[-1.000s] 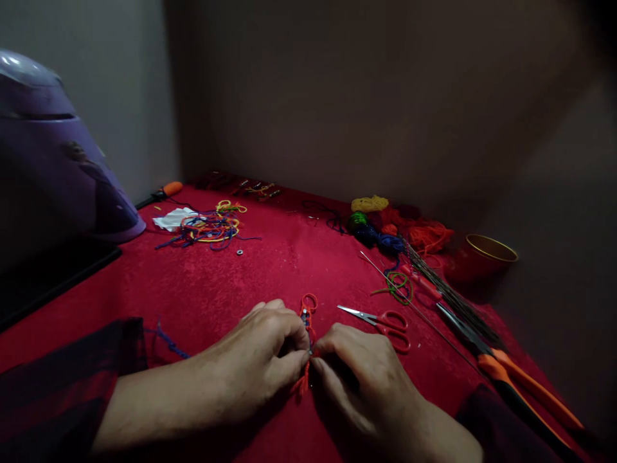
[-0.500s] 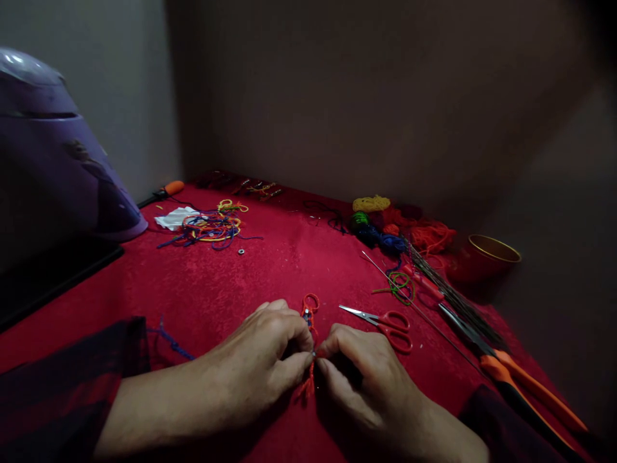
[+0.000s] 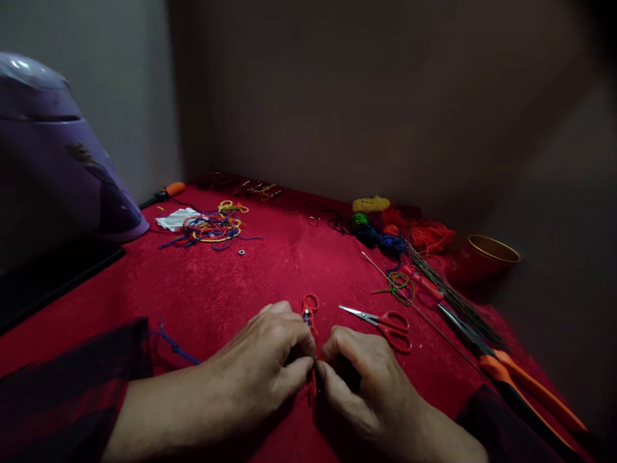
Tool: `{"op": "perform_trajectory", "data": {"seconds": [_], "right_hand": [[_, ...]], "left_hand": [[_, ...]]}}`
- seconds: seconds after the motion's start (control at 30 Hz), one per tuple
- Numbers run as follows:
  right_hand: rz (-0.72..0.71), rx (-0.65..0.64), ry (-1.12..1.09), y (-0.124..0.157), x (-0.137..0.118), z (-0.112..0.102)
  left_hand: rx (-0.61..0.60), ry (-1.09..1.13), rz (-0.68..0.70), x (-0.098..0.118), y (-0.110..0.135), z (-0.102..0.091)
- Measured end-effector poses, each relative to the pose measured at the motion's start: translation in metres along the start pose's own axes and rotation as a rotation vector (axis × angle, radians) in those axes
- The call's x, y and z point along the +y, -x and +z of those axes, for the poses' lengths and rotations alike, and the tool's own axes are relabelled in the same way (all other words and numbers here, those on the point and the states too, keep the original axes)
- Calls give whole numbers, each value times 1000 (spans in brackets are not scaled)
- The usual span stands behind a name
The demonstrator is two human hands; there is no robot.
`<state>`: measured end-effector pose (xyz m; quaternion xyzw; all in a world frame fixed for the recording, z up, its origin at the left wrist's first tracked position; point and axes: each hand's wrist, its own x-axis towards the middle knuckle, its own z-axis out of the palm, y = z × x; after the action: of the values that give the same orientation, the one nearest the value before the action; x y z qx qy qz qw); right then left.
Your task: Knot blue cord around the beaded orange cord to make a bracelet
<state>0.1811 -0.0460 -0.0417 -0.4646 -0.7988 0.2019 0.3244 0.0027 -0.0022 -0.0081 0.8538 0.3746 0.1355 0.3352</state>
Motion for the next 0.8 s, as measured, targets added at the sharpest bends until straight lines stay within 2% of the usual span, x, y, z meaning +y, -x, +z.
{"op": "perform_trajectory", "data": {"seconds": [0.13, 0.3, 0.6, 0.8], "right_hand": [[2, -26, -33, 2, -3, -3], [29, 18, -25, 1, -2, -1], [70, 17, -67, 0, 3, 2], [41, 9, -67, 1, -1, -3]], "left_hand": [[9, 28, -16, 0, -2, 1], [9, 43, -42, 1, -2, -2], [-18, 53, -37, 2, -2, -6], [-7, 73, -80, 1, -2, -6]]}}
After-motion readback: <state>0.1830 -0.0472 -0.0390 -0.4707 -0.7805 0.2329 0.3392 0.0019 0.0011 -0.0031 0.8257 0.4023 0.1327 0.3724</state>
